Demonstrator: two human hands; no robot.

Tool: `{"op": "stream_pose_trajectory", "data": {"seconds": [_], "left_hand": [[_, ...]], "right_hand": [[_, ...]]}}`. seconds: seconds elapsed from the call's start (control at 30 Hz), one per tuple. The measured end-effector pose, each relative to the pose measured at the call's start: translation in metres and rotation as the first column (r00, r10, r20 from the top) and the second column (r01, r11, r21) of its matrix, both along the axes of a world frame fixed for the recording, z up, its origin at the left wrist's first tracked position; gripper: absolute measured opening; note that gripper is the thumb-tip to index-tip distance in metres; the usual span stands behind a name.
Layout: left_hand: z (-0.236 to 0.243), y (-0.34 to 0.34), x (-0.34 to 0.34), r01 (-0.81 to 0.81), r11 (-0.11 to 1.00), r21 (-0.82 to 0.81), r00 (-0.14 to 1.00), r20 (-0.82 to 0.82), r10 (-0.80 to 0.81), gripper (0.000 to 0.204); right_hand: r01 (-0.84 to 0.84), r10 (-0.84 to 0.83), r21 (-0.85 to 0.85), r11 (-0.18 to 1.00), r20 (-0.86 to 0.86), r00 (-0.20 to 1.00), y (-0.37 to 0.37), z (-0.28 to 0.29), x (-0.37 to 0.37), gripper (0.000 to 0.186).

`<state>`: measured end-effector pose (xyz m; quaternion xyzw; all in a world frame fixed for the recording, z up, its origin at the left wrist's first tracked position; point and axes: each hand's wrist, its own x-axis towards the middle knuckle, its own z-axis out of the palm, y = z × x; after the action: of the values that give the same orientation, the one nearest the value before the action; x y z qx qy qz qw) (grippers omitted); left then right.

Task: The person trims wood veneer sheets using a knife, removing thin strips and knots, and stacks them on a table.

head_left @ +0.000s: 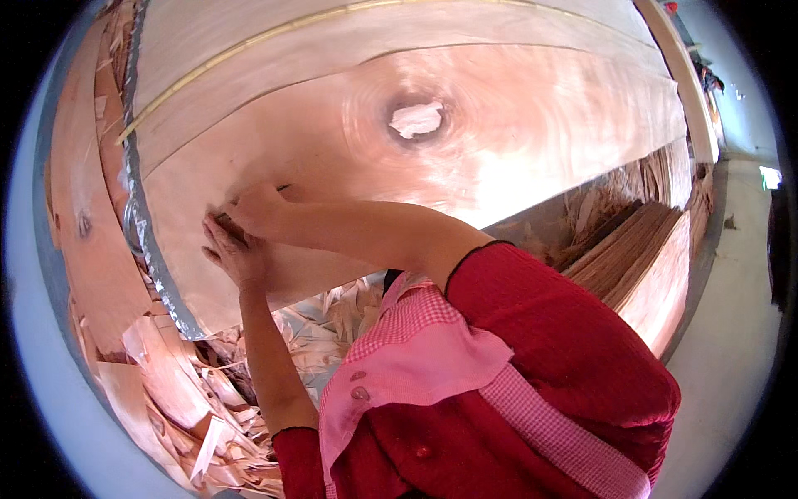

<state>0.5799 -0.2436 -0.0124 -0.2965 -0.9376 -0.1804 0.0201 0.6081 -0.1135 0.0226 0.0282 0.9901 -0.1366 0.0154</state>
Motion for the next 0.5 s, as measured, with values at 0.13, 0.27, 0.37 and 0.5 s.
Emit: {"op": "stream_pose_trajectory", "data": {"seconds": [0.13,0.27,0.37,0.5], "left_hand": [[0.005,0.01,0.004,-0.008,0.999,-0.032,1.0,-0.022,0.007,0.073],[0.016,0.012,0.01,-0.061,0.996,-0.059,0.998,0.007,0.061,0.073],[0.009,0.007,0.009,-0.051,0.997,-0.055,0.999,-0.01,0.05,0.073],[0.004,0.017,0.009,0.001,1.0,0.003,0.998,-0.06,-0.001,0.068]], "right_hand": [[0.079,-0.079,-0.002,0.997,-0.124,0.989,0.041,-0.019,0.034,0.023],[0.151,-0.154,-0.028,0.988,-0.13,0.98,0.105,-0.012,0.12,0.03],[0.258,-0.26,0.061,0.964,0.034,0.965,0.137,0.016,0.196,0.039],[0.344,-0.351,0.075,0.936,0.293,0.889,0.179,0.022,0.259,0.042]]}}
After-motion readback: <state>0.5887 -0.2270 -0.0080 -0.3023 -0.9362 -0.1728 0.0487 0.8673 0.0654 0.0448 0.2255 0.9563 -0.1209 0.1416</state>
